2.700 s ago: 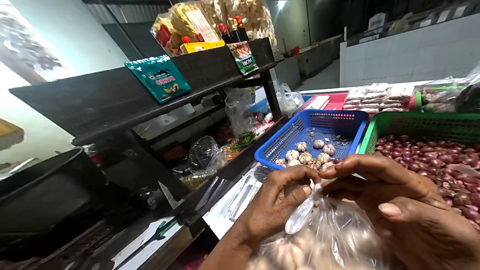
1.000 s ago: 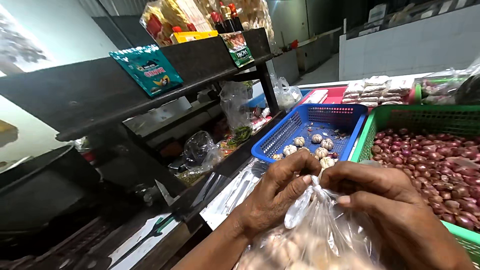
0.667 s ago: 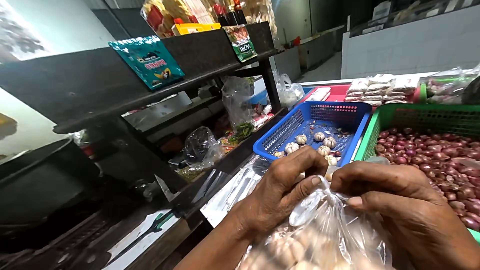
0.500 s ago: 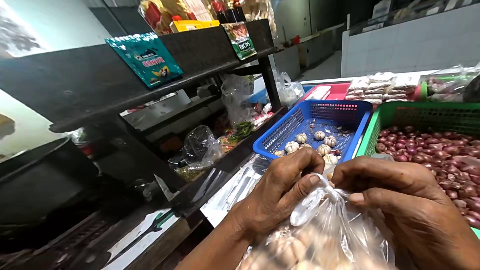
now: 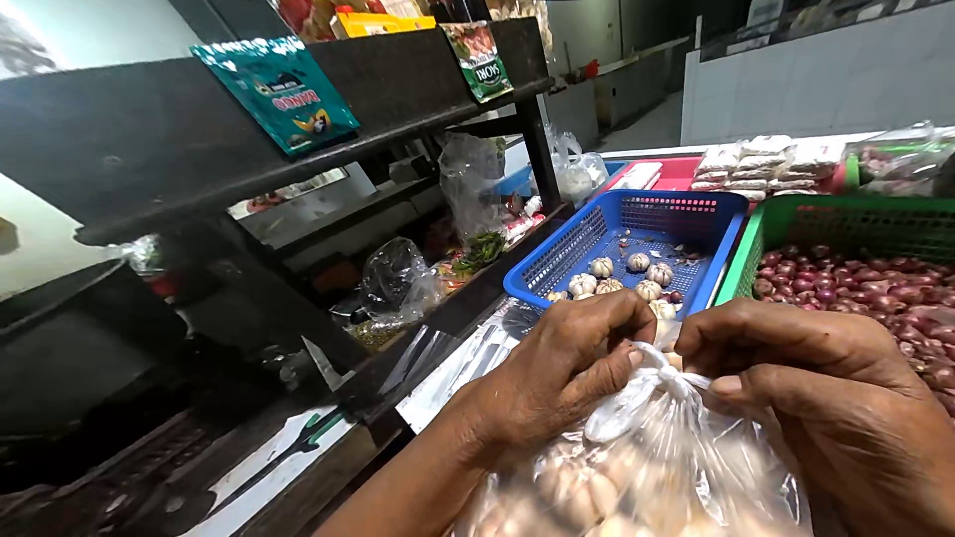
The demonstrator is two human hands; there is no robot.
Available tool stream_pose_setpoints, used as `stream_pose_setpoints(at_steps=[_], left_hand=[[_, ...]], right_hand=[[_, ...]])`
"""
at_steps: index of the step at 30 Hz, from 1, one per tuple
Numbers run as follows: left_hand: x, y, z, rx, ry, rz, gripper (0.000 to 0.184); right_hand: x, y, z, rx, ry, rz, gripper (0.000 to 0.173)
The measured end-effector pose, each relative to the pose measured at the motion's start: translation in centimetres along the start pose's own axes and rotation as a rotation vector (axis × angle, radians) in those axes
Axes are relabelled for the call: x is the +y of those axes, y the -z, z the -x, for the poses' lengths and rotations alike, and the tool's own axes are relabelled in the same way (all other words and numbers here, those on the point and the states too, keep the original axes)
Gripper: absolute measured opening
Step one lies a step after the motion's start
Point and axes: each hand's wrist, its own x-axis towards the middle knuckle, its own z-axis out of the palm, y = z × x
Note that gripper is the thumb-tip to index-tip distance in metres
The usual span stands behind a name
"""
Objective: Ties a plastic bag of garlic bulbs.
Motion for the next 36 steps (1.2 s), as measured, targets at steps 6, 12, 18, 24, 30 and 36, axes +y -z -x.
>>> stream_pose_setpoints(at_steps=[6,12,18,24,30,36], left_hand=[[0.0,0.6,-0.5,-0.095,-0.073,-0.033,0.023],[0.0,0.4,-0.7,-0.078,-0.118,-0.112,0.017],[0.6,0.3,-1.0,-0.098,-0.122,-0.227,0.018],[0.9,0.9,-1.3,-0.122,-0.086,-0.241,0.019],[0.5,1.0,-1.5,-0.125,-0.022,-0.032,0.021],[0.5,1.0,-1.8,-0.101,-0.097,-0.055,0.014]], right_hand=[[0.0,0.1,0.0,0.007,0.003,0.0,0.027],[0.0,0.1,0.0,0.001,0.004,-0.02,0.027],[-0.1,0.1,0.0,0.009,-0.008,0.003,0.027],[0.0,0.1,0.0,0.007,0.01,-0.009,0.027],[0.0,0.1,0.0,0.004,-0.009,-0.008,0.026],[0.0,0.2,0.0,0.009,-0.011,-0.005,0.026]])
